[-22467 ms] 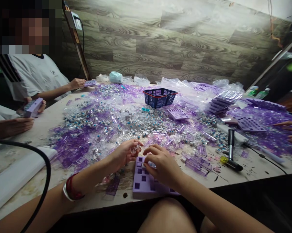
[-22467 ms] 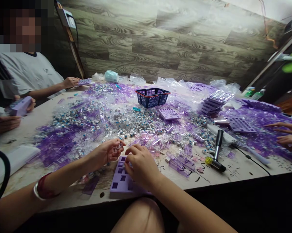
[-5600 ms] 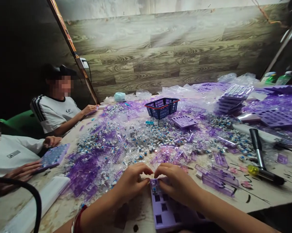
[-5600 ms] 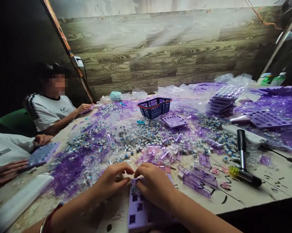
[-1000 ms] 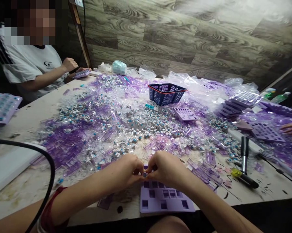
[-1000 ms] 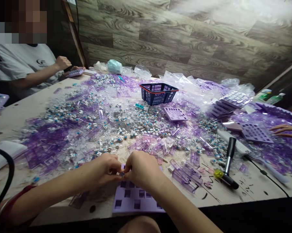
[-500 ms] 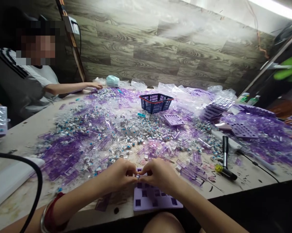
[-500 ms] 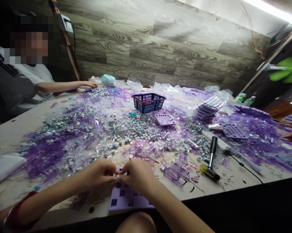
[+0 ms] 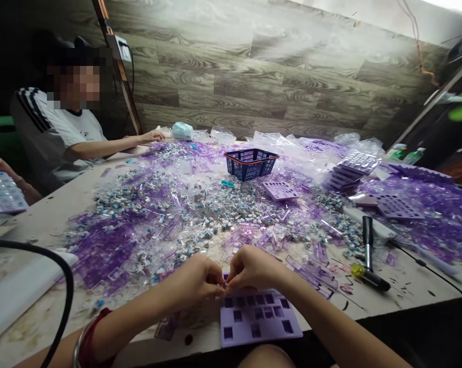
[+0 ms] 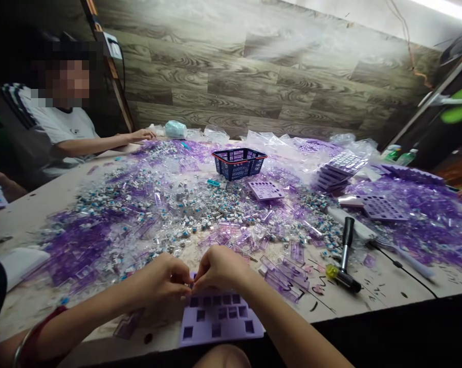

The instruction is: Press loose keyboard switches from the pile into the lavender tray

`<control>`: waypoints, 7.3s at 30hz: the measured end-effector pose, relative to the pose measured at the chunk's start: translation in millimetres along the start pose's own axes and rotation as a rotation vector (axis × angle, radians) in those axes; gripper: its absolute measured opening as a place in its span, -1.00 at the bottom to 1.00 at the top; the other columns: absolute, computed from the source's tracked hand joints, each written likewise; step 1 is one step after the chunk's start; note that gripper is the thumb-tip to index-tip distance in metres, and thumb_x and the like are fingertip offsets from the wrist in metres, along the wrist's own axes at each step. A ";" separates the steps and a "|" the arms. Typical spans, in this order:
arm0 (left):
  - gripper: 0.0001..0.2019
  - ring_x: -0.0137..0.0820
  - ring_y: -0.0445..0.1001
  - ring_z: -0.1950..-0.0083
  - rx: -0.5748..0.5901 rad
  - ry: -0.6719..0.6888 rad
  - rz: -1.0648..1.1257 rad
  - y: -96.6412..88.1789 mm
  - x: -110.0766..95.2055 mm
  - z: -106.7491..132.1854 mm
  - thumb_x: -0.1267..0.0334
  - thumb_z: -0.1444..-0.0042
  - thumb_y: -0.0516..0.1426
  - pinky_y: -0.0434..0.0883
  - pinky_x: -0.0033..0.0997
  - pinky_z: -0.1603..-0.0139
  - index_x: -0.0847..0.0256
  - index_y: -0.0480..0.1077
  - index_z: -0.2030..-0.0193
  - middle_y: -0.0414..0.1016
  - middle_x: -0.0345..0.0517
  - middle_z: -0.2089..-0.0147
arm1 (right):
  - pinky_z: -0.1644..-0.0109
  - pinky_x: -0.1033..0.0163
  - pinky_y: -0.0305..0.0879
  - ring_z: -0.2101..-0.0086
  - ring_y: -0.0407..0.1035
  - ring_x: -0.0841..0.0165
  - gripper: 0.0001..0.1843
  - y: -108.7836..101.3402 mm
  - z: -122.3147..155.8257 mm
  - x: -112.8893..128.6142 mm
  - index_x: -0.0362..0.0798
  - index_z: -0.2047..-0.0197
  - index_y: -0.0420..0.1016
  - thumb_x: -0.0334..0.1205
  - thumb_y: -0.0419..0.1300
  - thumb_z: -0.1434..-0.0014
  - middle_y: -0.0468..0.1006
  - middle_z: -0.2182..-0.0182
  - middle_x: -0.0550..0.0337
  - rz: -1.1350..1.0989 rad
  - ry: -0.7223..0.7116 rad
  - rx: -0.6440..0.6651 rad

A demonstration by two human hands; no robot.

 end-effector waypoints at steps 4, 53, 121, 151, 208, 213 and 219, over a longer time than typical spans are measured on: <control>-0.90 -0.57 0.11 0.56 0.018 0.014 0.035 0.3 -1.7 1.0 0.39 0.09 0.17 0.02 -0.57 0.55 0.33 0.53 0.48 0.25 -0.34 0.64 | 0.67 0.46 -0.03 0.73 0.16 0.56 -0.88 -0.9 -9.2 -6.2 -0.14 0.57 0.54 -0.31 0.40 0.19 0.31 0.78 0.37 -0.084 0.009 0.084; -0.86 -0.36 0.44 0.22 -0.768 0.380 -0.086 -63.7 38.6 -16.8 0.28 -0.06 0.13 0.44 -0.33 0.14 0.23 0.51 0.36 0.41 -0.04 0.19 | 0.25 0.34 0.16 0.20 0.40 0.32 -0.86 -1.3 -72.8 15.4 -0.01 0.20 0.49 -0.21 0.15 -0.18 0.51 0.19 0.10 0.518 -0.201 -0.650; -0.92 -0.45 0.45 0.25 -0.001 0.695 0.095 26.8 -0.4 6.7 0.39 -0.07 0.20 0.39 -0.56 0.22 0.23 0.52 0.28 0.44 -0.07 0.25 | 0.22 0.30 0.38 0.31 0.44 0.37 -0.78 20.2 81.2 -64.1 -0.07 0.25 0.54 -0.51 0.13 -0.14 0.56 0.32 0.14 0.227 -0.586 -0.691; -0.91 -0.45 0.45 0.25 -0.007 0.719 0.095 27.3 0.6 5.2 0.43 -0.08 0.18 0.39 -0.58 0.21 0.21 0.51 0.29 0.44 -0.07 0.25 | 0.17 0.19 0.42 0.28 0.43 0.29 -0.65 14.4 77.6 -51.9 -0.13 0.03 0.49 -0.52 0.09 -0.12 0.55 0.30 0.05 0.373 -0.501 -0.604; -0.91 -0.43 0.45 0.22 -0.104 0.459 0.426 25.9 -11.3 9.2 0.45 -0.05 0.18 0.44 -0.45 0.19 0.30 0.40 0.27 0.39 -0.11 0.23 | 0.20 0.26 0.35 0.28 0.38 0.34 -0.87 37.3 65.4 -27.0 -0.06 0.22 0.39 -0.45 0.12 -0.19 0.48 0.29 0.13 0.093 -0.692 -0.622; -0.85 -0.34 0.37 0.07 -0.323 0.672 -0.027 27.3 -6.0 10.8 0.46 -0.14 0.12 0.35 -0.35 0.04 0.23 0.39 0.15 0.41 -0.05 0.12 | 0.23 0.21 0.32 0.30 0.36 0.29 -0.91 30.6 68.1 -35.7 -0.08 0.24 0.37 -0.42 0.14 -0.17 0.48 0.34 0.14 0.263 -0.650 -0.724; -0.81 -0.31 0.34 0.06 -0.313 0.762 -0.240 31.0 -5.2 11.2 0.41 -0.24 0.05 0.32 -0.29 0.00 0.22 0.36 0.03 0.42 -0.02 0.11 | 0.22 0.21 0.31 0.29 0.36 0.29 -0.90 31.4 68.8 -36.3 -0.07 0.22 0.41 -0.41 0.13 -0.20 0.53 0.35 0.16 0.354 -0.683 -0.741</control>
Point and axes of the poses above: each hand's wrist, its own z-axis away from the middle knuckle, its own y-axis out of the palm, x = y × z, the point moved 2 cm from there along -z, towards the middle knuckle
